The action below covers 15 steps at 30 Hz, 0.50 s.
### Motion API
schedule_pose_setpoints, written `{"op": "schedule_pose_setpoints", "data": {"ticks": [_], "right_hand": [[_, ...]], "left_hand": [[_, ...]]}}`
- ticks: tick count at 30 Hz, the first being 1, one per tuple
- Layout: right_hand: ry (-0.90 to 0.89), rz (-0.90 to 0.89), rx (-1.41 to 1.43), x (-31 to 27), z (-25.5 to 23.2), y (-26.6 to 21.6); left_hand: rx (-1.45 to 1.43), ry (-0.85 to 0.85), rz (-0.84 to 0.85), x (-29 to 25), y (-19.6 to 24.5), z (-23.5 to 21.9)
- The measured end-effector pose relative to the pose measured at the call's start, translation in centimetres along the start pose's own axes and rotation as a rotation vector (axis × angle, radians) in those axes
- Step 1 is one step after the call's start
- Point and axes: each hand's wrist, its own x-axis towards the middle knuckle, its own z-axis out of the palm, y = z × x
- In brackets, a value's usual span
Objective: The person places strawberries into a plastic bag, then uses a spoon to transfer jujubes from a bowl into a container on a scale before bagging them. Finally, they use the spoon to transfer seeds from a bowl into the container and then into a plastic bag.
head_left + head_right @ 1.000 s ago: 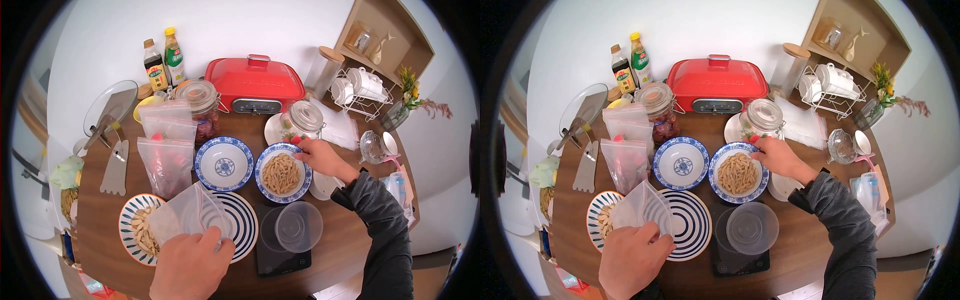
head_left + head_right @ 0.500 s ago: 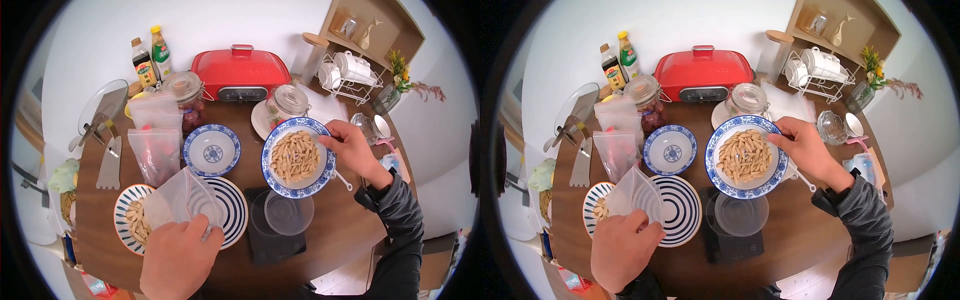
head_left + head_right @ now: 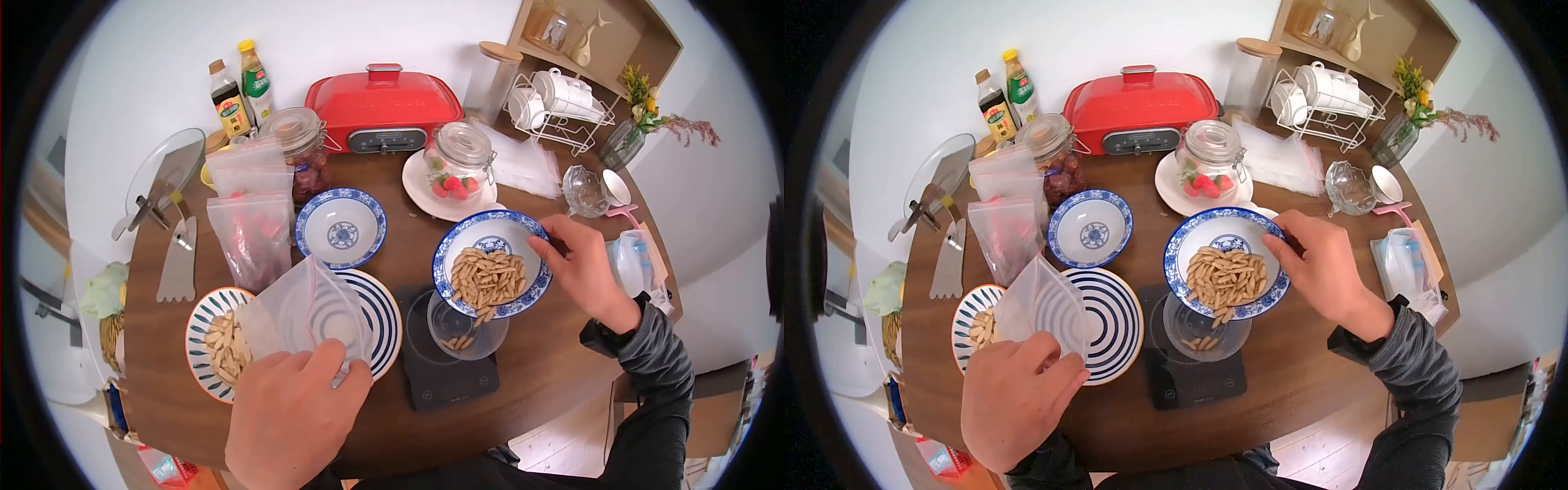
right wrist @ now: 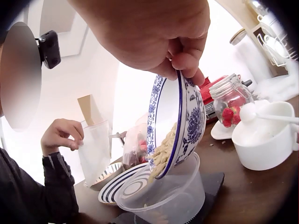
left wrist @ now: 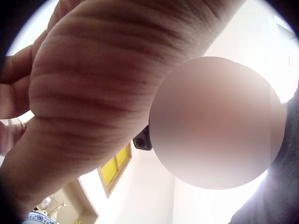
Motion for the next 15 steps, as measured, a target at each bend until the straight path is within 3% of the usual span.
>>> {"op": "schedule_pose_setpoints", "data": {"ticks": [2, 3, 8, 15], "right_hand": [[0.046, -0.192, -0.181, -0.3, -0.1, -0.4], [0.046, -0.193, -0.182, -0.4, -0.1, -0.7], [0.081, -0.530, -0.377, -1.1, -0.2, -2.2], [0.119, -0.644, -0.438, -1.1, -0.6, -3.1]], "left_hand": [[0.003, -0.004, 0.001, -0.1, 0.0, -0.1], [0.005, -0.008, 0.004, -0.1, 0.0, -0.2], [0.005, -0.005, 0.006, -0.2, -0.2, -0.2], [0.005, 0.025, 0.010, -0.1, -0.1, -0.6]]}}
